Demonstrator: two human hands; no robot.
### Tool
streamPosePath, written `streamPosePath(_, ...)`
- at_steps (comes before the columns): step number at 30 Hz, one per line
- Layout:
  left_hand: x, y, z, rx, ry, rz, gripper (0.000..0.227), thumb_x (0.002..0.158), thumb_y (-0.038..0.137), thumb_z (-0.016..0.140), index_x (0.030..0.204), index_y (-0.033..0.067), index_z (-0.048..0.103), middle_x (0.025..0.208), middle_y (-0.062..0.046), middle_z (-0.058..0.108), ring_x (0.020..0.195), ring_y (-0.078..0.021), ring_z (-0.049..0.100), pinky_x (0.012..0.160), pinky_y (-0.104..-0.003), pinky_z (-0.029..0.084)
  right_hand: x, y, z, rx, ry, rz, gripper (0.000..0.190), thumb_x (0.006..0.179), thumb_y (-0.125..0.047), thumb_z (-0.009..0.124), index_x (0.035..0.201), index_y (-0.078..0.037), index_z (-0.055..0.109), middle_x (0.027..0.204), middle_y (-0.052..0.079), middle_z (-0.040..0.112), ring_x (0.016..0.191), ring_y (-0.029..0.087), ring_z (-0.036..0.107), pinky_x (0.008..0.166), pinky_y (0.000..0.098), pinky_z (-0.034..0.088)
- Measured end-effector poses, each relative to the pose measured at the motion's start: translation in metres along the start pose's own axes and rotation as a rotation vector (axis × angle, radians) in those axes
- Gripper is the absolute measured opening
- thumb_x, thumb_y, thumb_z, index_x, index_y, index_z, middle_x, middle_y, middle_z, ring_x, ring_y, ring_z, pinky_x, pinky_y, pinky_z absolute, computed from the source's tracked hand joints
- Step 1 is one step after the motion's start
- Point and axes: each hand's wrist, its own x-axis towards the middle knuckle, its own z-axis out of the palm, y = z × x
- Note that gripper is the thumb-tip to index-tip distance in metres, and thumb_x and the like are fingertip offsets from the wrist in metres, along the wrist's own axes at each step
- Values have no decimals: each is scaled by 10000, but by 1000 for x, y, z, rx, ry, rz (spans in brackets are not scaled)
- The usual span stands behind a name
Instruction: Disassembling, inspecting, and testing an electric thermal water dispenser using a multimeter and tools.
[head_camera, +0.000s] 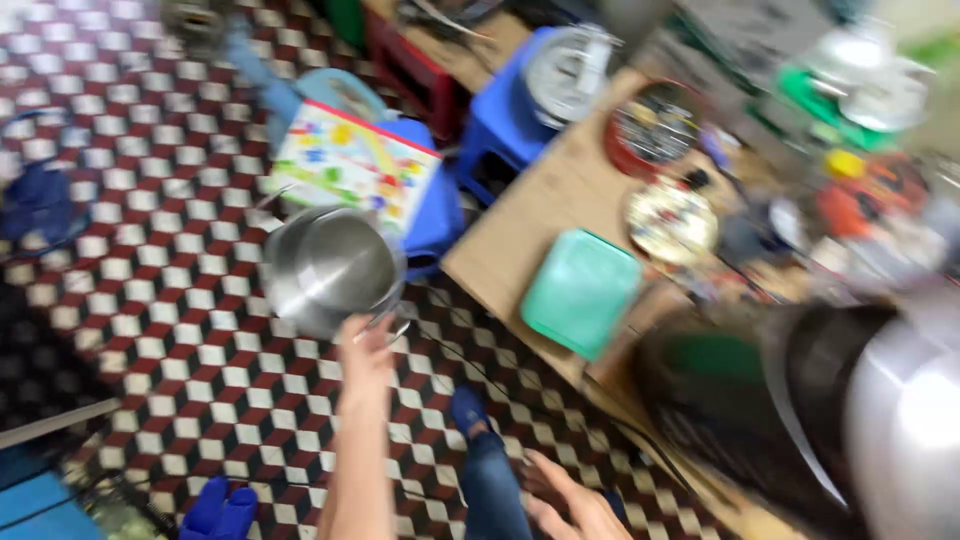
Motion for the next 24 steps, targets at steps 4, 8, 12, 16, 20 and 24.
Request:
streamPosePath(4,-161,-11,-63,305,258,83,300,910,208,693,1100,3,584,972,-144,722,620,-54,595,401,-148,324,-103,-77,-33,-330,-81,-143,571,951,-238,658,1473,-81,488,1515,175,536,1386,315,541,1106,359,440)
streamPosePath(8,-274,-61,-136,405,336,87,368,957,160,699,1166,-86,522,1033,-265,760,602,-61,521,422,-159,319,-165,-65,-77,-335,-154,-119,565,967,-278,608,1486,-98,479,1516,153,513,1369,314,540,1123,353,430)
streamPosePath(12,-393,-130,-152,692,393,-7,390,906,128,632,1245,-58,586,1018,-245,737,607,-120,644,415,-193,376,-220,-17,-127,-387,-205,-221,582,954,-293,608,1474,-72,466,1467,167,568,1335,314,569,1085,373,455)
streamPosePath(16,-425,-207,-178,991,427,-174,421,940,99,640,1267,-152,558,945,-336,748,624,-225,692,438,-274,413,-263,24,-179,-507,-227,-266,550,969,-302,595,1460,-72,502,1395,188,613,1289,325,595,1075,379,465)
streamPosePath(20,-488,-252,-87,1087,291,-204,382,925,134,630,1214,-114,657,845,-290,775,592,-212,613,466,-278,403,-278,79,-232,-430,-153,-348,524,959,-295,590,1421,-55,536,1397,172,628,1255,298,634,1038,372,499)
streamPosePath(24,-520,-286,-13,1297,61,-151,384,910,223,581,1146,-41,729,776,-155,774,587,-159,656,502,-287,454,-281,111,-269,-361,153,-220,558,929,-405,573,1403,-113,619,1326,138,720,1161,247,712,999,370,538)
